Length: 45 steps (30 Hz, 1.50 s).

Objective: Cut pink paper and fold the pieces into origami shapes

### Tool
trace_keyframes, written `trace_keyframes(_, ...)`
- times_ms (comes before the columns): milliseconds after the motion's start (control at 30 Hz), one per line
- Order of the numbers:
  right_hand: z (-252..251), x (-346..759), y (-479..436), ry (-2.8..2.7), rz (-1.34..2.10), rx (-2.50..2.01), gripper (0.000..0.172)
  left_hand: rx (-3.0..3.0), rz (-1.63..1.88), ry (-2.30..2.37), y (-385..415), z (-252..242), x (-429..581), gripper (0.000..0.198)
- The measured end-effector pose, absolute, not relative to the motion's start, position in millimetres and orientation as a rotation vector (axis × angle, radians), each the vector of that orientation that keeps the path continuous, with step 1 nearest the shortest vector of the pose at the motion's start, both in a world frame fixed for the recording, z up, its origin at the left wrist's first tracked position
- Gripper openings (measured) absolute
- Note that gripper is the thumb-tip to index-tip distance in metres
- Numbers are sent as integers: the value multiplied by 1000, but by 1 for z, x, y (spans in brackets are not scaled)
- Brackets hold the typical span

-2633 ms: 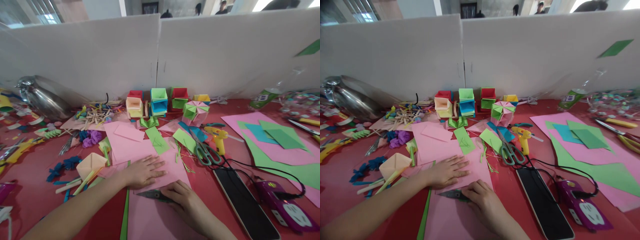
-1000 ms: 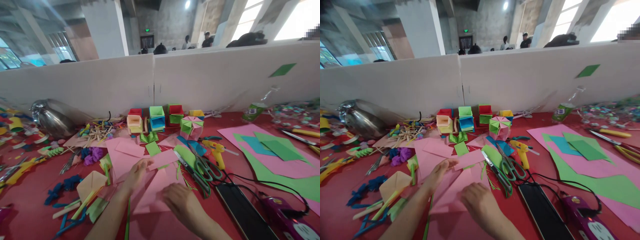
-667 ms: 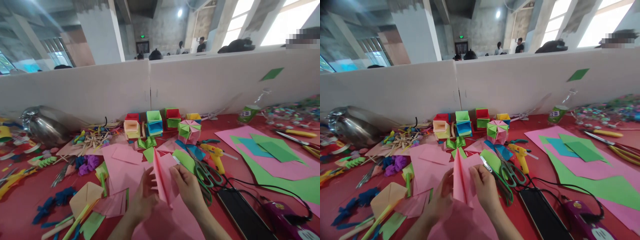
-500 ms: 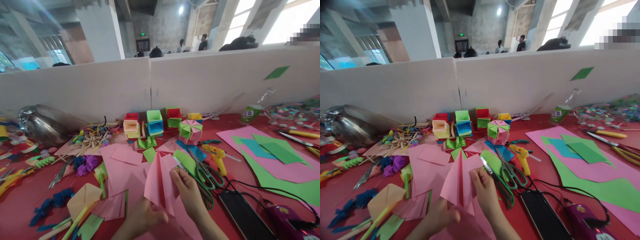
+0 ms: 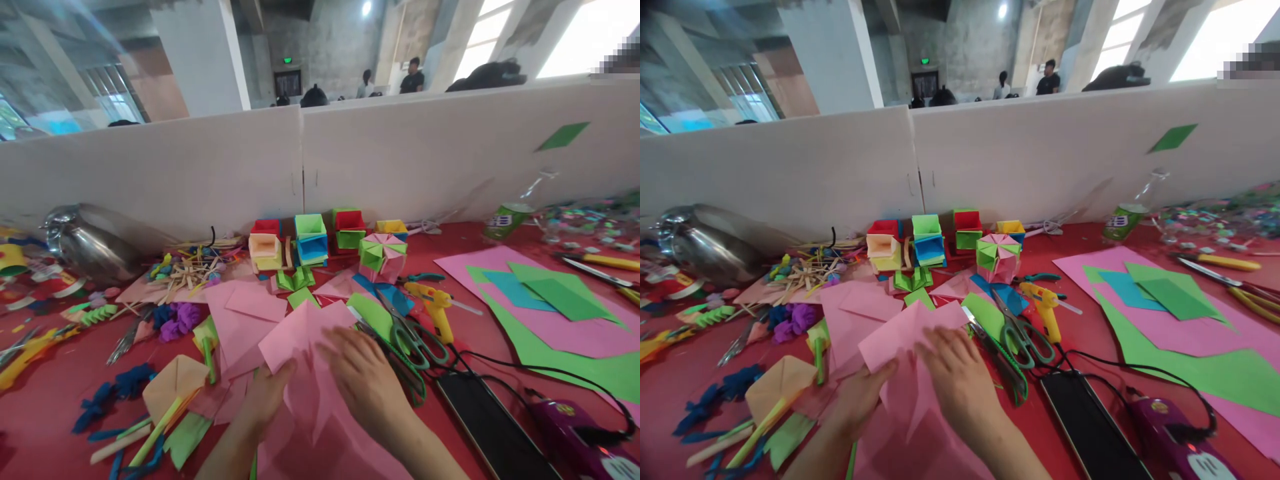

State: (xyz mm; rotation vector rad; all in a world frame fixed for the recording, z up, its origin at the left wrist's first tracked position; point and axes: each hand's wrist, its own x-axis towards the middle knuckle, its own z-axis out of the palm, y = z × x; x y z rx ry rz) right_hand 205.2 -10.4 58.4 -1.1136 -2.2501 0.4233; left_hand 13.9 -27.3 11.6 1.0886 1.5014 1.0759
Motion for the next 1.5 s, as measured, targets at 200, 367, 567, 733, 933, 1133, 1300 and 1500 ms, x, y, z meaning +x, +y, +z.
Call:
trace_keyframes(200,51,220,-53,-2768,463,-679,62,872,975,1311,-70,-1,21,43)
trace_keyframes(367,12,234,-75,-2654,389,-812,29,1603,1121,1664,-106,-18,10,71)
trace_keyframes(567,1,236,-82,-2549,604,-869,25,2804,596,976,-98,-4,-5,47)
trace_keyframes(733,10,237,-79,-2286,767,-1108,17,2487,809,1133,-97,-2,1,21)
trace_keyframes(933,10,230,-71,-2162,680,-1487,20,1961,778,1676,-104,-15,0,22)
trace_keyframes(1133,8,220,-57,-2254,502,-1653,10,2829,643,1685,-104,-15,11,50)
trace_keyframes(1300,0,217,-52,-2302,483,-1610,21,3125,777,1320,-102,-16,34,29)
trace_keyframes(1500,8,222,-50,-2194,641,-1364,34,2832,705,1651,-108,-18,16,69)
